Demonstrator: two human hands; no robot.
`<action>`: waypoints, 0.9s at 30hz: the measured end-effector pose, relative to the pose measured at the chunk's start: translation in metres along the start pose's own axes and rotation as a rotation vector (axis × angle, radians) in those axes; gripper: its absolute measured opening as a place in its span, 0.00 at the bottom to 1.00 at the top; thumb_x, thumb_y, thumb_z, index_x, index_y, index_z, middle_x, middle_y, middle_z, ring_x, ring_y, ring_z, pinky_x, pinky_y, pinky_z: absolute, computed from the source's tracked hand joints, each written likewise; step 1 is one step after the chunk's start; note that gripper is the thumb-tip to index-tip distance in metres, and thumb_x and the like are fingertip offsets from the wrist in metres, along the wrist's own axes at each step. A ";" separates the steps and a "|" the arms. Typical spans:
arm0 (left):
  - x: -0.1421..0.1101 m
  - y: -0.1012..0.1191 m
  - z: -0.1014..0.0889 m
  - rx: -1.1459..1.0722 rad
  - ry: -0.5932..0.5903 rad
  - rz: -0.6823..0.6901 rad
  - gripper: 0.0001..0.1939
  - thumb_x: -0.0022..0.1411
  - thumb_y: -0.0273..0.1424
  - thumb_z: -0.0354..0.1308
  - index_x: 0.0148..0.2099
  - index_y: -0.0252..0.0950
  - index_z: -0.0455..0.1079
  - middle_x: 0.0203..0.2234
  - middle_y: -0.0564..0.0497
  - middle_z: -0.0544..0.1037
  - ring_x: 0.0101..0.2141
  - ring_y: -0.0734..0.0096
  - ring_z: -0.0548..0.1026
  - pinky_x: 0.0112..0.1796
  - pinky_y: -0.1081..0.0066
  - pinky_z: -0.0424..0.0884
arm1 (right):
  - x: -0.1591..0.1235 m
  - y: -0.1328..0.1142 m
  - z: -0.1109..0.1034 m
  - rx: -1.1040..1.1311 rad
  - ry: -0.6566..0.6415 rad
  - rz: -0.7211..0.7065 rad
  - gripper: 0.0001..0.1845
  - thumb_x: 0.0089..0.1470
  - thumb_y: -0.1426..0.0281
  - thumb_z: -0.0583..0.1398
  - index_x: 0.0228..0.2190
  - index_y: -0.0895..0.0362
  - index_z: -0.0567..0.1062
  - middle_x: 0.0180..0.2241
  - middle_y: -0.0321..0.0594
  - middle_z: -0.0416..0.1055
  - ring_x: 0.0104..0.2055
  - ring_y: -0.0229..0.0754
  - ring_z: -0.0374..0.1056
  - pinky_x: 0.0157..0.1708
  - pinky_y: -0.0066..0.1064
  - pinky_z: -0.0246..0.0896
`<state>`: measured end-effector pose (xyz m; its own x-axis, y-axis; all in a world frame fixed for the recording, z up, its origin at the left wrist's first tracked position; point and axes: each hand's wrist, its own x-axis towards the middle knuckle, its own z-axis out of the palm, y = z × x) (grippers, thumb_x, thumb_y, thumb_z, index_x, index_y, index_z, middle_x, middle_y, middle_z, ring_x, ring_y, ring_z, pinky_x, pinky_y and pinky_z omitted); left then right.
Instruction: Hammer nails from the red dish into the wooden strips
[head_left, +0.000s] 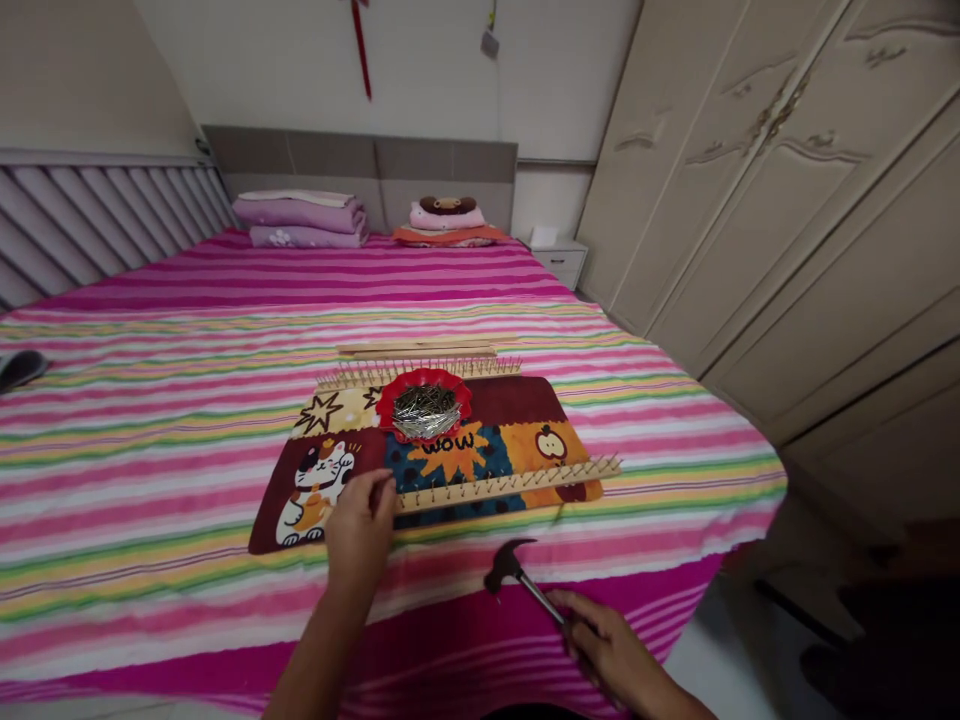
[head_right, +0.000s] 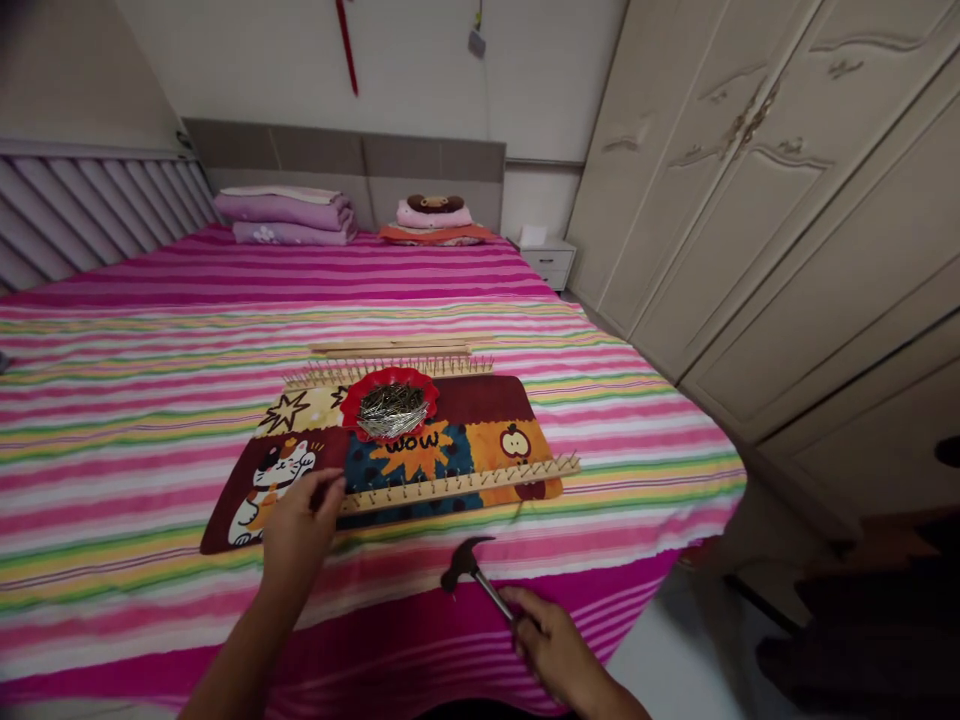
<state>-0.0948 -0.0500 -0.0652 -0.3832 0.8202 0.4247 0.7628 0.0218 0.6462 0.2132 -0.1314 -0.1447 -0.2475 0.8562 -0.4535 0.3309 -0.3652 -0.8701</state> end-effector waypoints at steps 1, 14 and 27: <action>0.013 0.005 0.000 0.051 -0.001 0.009 0.12 0.56 0.37 0.50 0.36 0.38 0.72 0.32 0.49 0.77 0.33 0.66 0.74 0.36 0.69 0.68 | 0.001 0.004 0.001 0.042 0.007 0.036 0.28 0.47 0.62 0.52 0.49 0.58 0.70 0.16 0.28 0.60 0.14 0.32 0.50 0.15 0.23 0.45; 0.113 0.044 0.051 0.635 -0.486 -0.136 0.15 0.53 0.24 0.48 0.38 0.27 0.75 0.39 0.29 0.76 0.40 0.50 0.75 0.36 0.62 0.69 | 0.002 0.001 0.003 0.122 -0.009 0.037 0.27 0.45 0.63 0.52 0.47 0.58 0.71 0.17 0.28 0.61 0.14 0.30 0.51 0.14 0.22 0.41; 0.025 -0.003 -0.033 -0.571 -0.181 -0.494 0.15 0.38 0.40 0.62 0.27 0.35 0.68 0.18 0.54 0.74 0.21 0.72 0.71 0.26 0.71 0.70 | -0.003 -0.006 0.004 0.091 0.027 0.038 0.29 0.47 0.60 0.53 0.49 0.59 0.69 0.17 0.27 0.60 0.14 0.30 0.48 0.13 0.22 0.41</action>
<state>-0.1240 -0.0483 -0.0353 -0.4806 0.8736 -0.0763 0.1205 0.1520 0.9810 0.2082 -0.1331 -0.1388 -0.2115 0.8501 -0.4823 0.2553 -0.4283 -0.8668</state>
